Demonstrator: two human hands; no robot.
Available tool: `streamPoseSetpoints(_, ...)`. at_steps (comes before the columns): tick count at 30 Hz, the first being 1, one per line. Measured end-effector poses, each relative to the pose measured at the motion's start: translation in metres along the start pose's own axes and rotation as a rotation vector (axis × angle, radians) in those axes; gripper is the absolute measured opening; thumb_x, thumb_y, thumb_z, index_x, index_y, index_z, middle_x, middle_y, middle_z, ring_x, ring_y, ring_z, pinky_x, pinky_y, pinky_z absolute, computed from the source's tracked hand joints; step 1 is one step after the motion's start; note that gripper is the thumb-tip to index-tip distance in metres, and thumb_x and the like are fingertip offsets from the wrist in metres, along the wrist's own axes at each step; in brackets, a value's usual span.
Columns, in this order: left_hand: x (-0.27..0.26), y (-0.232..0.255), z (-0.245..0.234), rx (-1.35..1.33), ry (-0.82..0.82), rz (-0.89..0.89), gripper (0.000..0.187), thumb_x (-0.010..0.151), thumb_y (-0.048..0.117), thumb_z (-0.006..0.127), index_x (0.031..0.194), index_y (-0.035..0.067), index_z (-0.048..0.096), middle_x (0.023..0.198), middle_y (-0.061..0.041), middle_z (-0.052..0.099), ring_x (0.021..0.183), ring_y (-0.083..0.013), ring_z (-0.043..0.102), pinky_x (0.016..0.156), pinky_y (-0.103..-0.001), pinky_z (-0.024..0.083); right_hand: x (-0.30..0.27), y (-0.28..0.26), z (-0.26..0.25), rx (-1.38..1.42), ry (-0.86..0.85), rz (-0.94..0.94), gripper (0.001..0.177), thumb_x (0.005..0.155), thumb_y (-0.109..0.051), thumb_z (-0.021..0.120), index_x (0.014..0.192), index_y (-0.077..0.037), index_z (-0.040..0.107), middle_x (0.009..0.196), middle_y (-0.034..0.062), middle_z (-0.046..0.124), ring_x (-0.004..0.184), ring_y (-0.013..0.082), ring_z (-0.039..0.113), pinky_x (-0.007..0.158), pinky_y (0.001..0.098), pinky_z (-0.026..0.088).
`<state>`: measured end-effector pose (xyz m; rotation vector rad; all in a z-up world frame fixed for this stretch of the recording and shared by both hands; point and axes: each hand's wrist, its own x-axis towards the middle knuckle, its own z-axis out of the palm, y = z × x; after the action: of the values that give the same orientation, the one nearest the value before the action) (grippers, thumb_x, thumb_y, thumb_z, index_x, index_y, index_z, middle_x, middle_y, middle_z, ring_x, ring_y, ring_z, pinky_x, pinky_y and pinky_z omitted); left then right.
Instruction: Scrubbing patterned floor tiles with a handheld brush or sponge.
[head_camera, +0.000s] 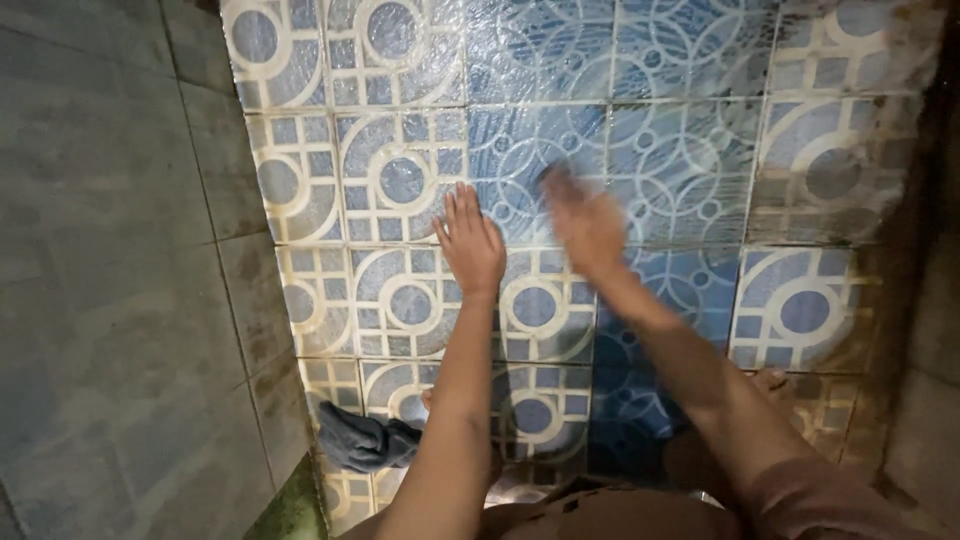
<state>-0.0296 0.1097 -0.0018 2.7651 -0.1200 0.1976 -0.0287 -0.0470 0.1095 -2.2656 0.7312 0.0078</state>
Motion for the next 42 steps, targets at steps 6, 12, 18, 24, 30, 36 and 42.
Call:
streamPoseSetpoints(6,0.000,-0.006,0.007,0.018,0.035,0.033,0.054,0.099,0.020,0.050,0.151,0.010,0.049,0.158,-0.010,0.047,0.146,-0.0308,0.044,0.118,-0.059,0.027,0.028,0.149,-0.009,-0.647,0.366,-0.790,0.038,0.098,-0.039,0.065,0.136,-0.038,0.068,0.128,0.0136,0.048,0.077,0.0337,0.063,0.064,0.0450,0.051)
streamPoseSetpoints(12,0.002,-0.007,0.016,0.001,0.111,0.091,0.052,0.100,0.019,0.047,0.151,0.008,0.048,0.158,-0.015,0.046,0.145,-0.0326,0.045,0.116,-0.062,0.029,0.098,0.231,-0.082,-0.752,0.619,-0.080,0.048,0.114,-0.039,0.051,0.160,-0.034,0.039,0.121,0.0211,0.057,0.100,0.0404,0.057,0.076,0.0497,0.049)
streamPoseSetpoints(18,0.007,0.000,0.007,-0.032,-0.008,0.000,0.055,0.099,0.019,0.048,0.154,0.012,0.046,0.161,-0.010,0.042,0.150,-0.0301,0.038,0.121,-0.058,0.021,0.038,0.145,0.017,-0.516,0.458,-0.453,0.041,0.105,-0.024,0.059,0.144,-0.013,0.060,0.129,0.0391,0.046,0.098,0.0531,0.051,0.079,0.0599,0.043)
streamPoseSetpoints(24,0.007,0.003,0.006,-0.021,-0.006,-0.012,0.052,0.101,0.019,0.050,0.153,0.012,0.046,0.161,-0.008,0.042,0.150,-0.0298,0.037,0.123,-0.058,0.019,-0.009,0.131,0.043,-0.484,0.169,-0.867,0.048,0.099,-0.043,0.051,0.147,-0.047,0.055,0.113,0.0083,0.073,0.071,0.0276,0.068,0.066,0.0430,0.052)
streamPoseSetpoints(30,0.008,0.006,-0.003,-0.051,-0.104,-0.042,0.051,0.105,0.021,0.039,0.156,0.012,0.042,0.165,-0.003,0.036,0.156,-0.0270,0.027,0.128,-0.054,0.014,0.080,0.231,-0.083,-0.462,0.295,-0.007,0.048,0.117,-0.032,0.048,0.162,-0.036,0.031,0.151,0.0455,0.036,0.140,0.0620,0.031,0.110,0.0699,0.025)
streamPoseSetpoints(36,0.008,0.007,0.005,-0.012,0.053,-0.001,0.051,0.101,0.018,0.050,0.151,0.011,0.049,0.158,-0.008,0.047,0.147,-0.0308,0.041,0.121,-0.057,0.022,0.055,0.211,0.007,-0.600,0.567,-0.218,0.021,0.107,-0.024,0.066,0.118,-0.012,0.079,0.130,0.0343,0.056,0.121,0.0522,0.053,0.093,0.0607,0.043)
streamPoseSetpoints(42,0.009,0.004,0.005,-0.007,0.046,0.008,0.052,0.100,0.018,0.049,0.151,0.011,0.049,0.157,-0.009,0.048,0.146,-0.0324,0.043,0.118,-0.060,0.026,0.004,0.174,0.075,-0.562,0.253,-0.925,0.066,0.088,-0.038,0.065,0.151,-0.050,0.049,0.147,0.0109,0.041,0.073,0.0332,0.058,0.063,0.0469,0.051)
